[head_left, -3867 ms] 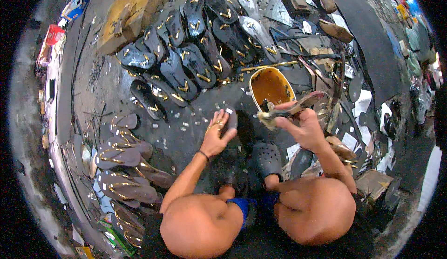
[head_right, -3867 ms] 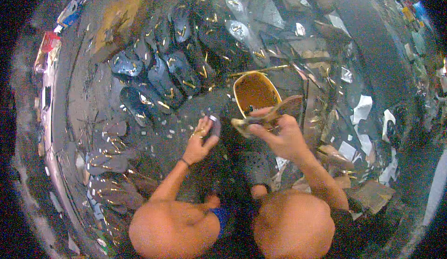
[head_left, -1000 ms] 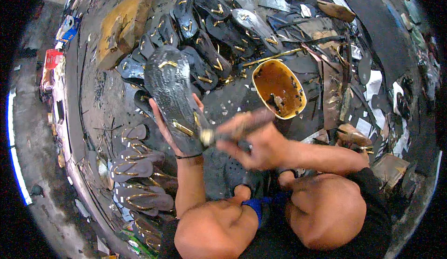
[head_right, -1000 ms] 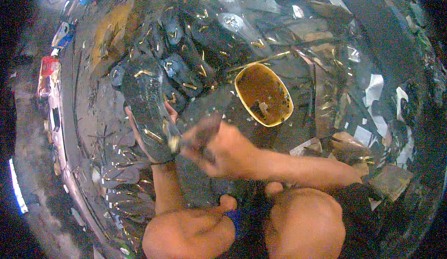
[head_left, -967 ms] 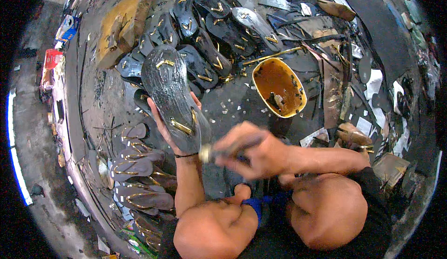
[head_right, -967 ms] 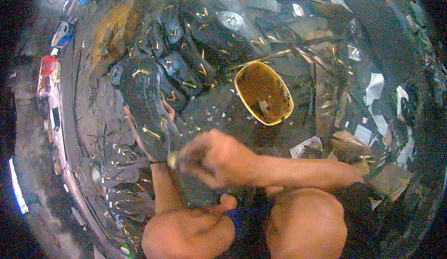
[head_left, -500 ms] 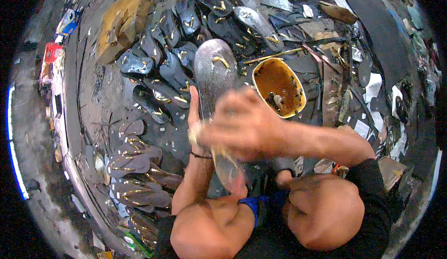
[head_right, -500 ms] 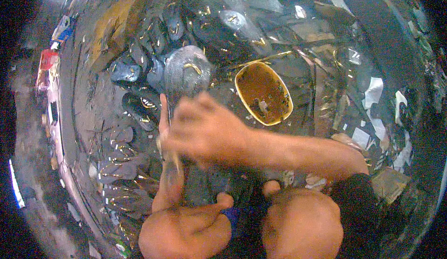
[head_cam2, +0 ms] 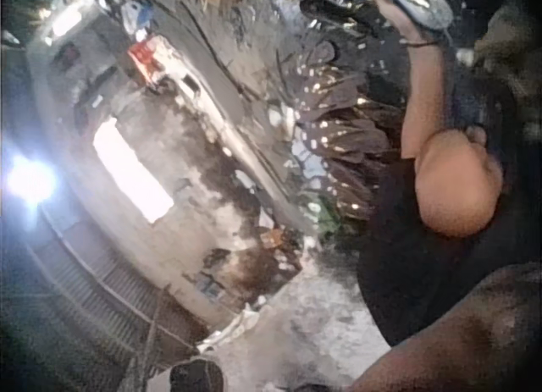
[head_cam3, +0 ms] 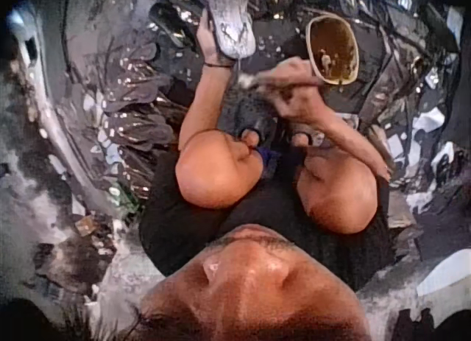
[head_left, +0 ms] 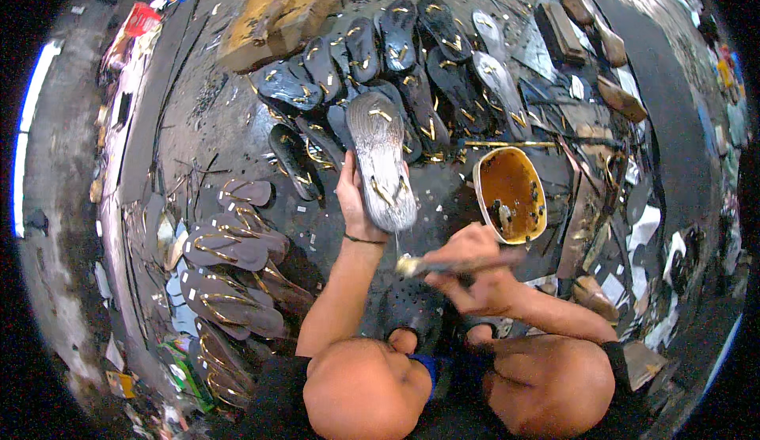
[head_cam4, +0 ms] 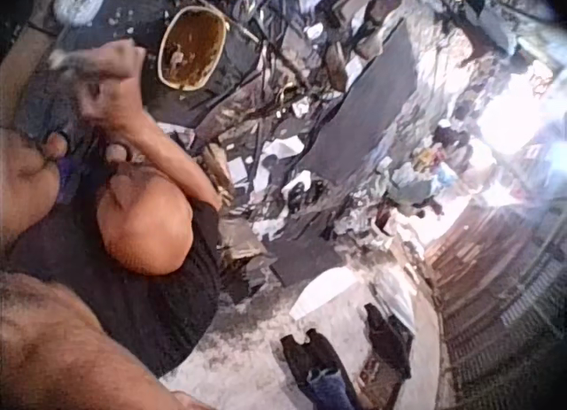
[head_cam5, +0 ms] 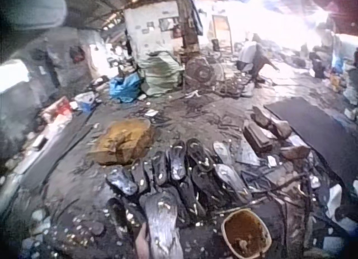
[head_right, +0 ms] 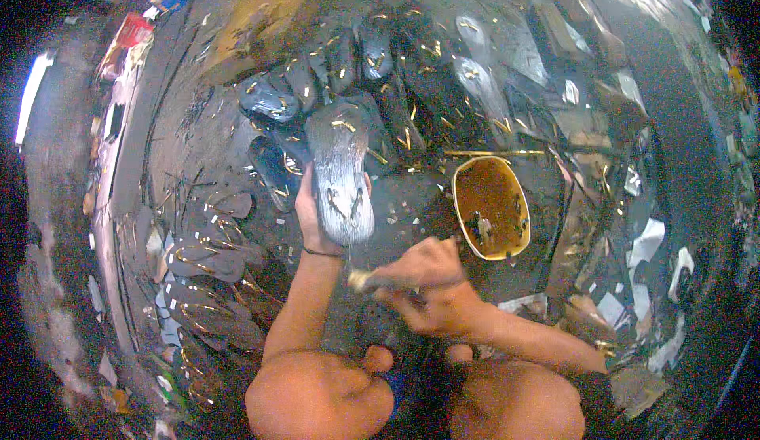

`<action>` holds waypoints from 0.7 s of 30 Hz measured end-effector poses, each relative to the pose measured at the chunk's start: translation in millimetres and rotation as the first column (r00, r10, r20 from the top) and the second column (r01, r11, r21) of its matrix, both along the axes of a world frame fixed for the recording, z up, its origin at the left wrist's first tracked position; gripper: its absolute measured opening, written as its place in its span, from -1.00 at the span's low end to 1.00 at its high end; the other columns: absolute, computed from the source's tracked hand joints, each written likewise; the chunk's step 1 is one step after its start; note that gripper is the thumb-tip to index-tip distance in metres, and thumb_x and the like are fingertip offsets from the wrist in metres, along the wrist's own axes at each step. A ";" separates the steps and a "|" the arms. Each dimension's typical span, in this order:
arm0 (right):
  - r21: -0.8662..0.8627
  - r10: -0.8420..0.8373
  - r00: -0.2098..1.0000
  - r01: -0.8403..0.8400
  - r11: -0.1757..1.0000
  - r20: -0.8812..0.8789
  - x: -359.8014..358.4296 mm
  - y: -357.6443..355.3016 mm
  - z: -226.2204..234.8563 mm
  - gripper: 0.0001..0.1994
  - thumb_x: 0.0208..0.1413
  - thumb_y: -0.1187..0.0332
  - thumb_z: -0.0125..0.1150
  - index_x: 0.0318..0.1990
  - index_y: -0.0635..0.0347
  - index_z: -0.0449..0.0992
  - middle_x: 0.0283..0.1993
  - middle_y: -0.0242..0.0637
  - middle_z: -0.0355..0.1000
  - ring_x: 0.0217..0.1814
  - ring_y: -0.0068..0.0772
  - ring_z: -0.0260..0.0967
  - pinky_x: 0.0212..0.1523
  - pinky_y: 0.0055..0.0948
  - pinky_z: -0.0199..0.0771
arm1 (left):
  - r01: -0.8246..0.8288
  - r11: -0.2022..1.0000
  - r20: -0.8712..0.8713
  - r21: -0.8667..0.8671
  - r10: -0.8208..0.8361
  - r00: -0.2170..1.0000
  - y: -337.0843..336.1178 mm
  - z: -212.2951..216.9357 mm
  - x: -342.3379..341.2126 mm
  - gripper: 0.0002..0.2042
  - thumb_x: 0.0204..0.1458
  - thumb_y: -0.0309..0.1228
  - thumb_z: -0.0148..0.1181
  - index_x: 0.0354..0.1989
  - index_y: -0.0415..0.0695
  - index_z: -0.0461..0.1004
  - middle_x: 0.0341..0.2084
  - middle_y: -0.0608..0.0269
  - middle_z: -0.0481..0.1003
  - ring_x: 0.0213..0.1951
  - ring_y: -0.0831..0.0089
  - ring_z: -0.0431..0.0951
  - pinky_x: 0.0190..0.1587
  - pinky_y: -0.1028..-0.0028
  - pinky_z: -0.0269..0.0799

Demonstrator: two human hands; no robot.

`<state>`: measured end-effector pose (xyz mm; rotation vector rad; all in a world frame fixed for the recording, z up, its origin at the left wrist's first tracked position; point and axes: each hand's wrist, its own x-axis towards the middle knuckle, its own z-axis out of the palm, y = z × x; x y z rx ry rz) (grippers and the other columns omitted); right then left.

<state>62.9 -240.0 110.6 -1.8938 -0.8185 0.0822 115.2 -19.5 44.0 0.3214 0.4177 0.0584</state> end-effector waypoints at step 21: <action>-0.274 -0.494 0.786 0.416 0.867 -0.371 -25.1 -57.8 -48.7 -0.80 0.21 0.32 0.26 -0.13 0.25 0.58 -0.26 -0.23 0.59 -0.19 -0.38 0.52 -0.07 -0.38 0.47 | -0.031 0.921 -0.184 0.387 0.111 0.977 61.8 -59.6 -5.0 -0.64 0.36 -0.23 -0.07 0.17 -0.20 0.39 -0.01 0.22 0.56 -0.08 0.30 0.59 0.03 0.31 0.50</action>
